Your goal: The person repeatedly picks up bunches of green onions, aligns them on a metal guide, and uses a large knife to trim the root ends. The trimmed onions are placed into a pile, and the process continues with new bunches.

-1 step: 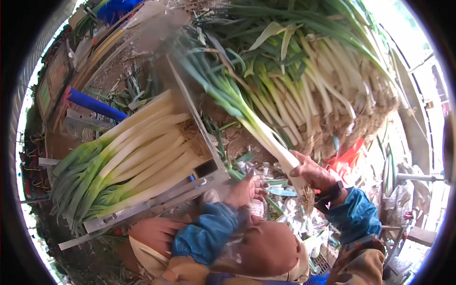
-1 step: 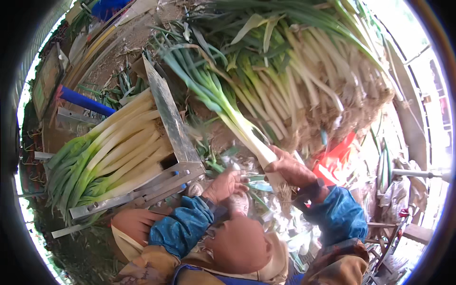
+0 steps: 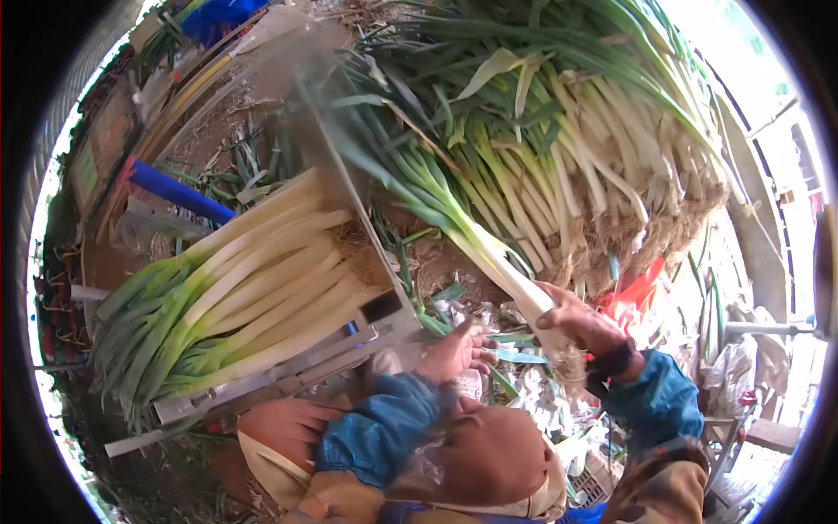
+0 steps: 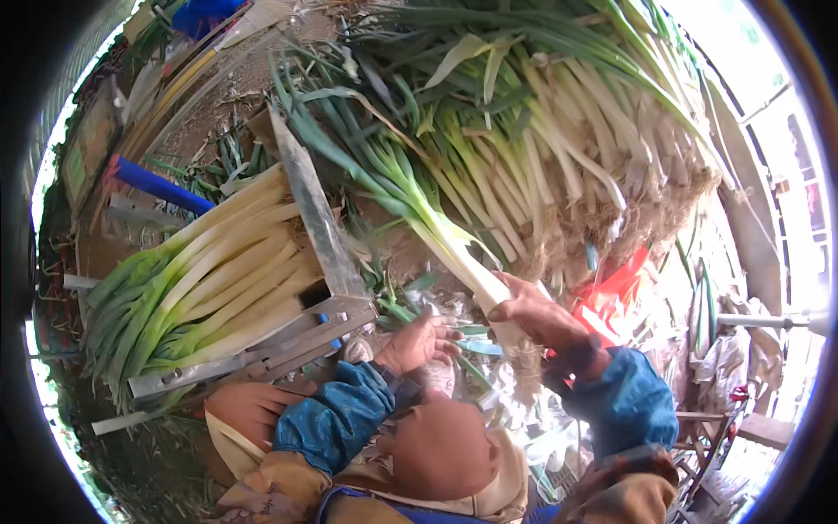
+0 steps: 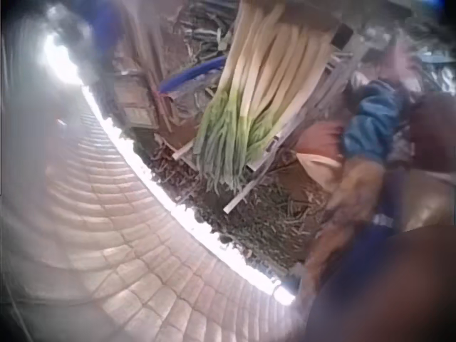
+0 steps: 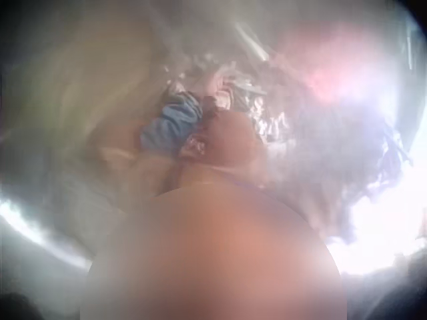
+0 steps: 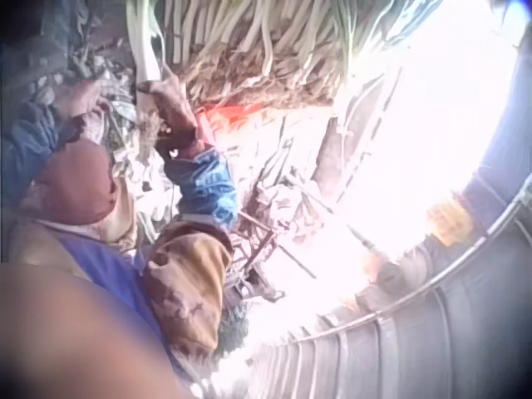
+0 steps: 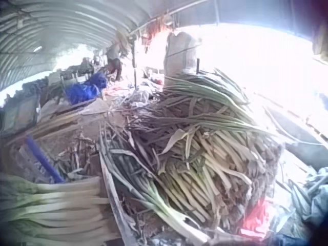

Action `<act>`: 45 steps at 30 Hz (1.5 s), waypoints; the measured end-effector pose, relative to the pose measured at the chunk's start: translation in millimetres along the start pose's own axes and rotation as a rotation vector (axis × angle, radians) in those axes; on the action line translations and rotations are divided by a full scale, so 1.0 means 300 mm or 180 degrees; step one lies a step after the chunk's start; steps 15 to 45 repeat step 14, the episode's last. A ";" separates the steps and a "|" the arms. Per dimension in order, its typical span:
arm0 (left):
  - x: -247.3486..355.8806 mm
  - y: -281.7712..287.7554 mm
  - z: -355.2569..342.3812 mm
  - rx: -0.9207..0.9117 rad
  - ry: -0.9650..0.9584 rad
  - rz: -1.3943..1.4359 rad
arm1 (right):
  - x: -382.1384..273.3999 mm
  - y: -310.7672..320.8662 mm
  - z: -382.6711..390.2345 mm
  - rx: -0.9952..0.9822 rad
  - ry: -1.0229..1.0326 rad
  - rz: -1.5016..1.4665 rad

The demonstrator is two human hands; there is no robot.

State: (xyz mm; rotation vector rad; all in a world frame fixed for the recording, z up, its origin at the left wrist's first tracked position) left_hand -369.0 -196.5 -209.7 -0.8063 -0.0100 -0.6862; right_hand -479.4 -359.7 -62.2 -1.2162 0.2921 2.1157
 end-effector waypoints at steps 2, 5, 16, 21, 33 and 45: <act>0.005 -0.063 0.000 -0.0252 -0.0239 -0.0112 | -0.164 -0.002 0.101 -0.0155 -0.0040 0.0116; 0.067 -0.169 0.024 -0.0670 -0.0372 -0.0416 | -0.201 0.033 0.177 0.0019 -0.0183 0.0203; 0.330 -0.433 0.224 0.0001 -0.1146 -0.0545 | -0.585 -0.085 0.557 0.0372 -0.0120 0.0527; 0.330 -0.433 0.224 0.0001 -0.1146 -0.0545 | -0.585 -0.085 0.557 0.0372 -0.0120 0.0527; 0.330 -0.433 0.224 0.0001 -0.1146 -0.0545 | -0.585 -0.085 0.557 0.0372 -0.0120 0.0527; 0.330 -0.433 0.224 0.0001 -0.1146 -0.0545 | -0.585 -0.085 0.557 0.0372 -0.0120 0.0527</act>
Point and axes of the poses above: each hand's wrist, its own z-axis away from the middle knuckle, its own y-axis out of the back of the hand, x = y × z, the point moved 3 cm from there along -z, towards the middle knuckle, and after that the axes turned 11 degrees about x, right-handed, at the moved point
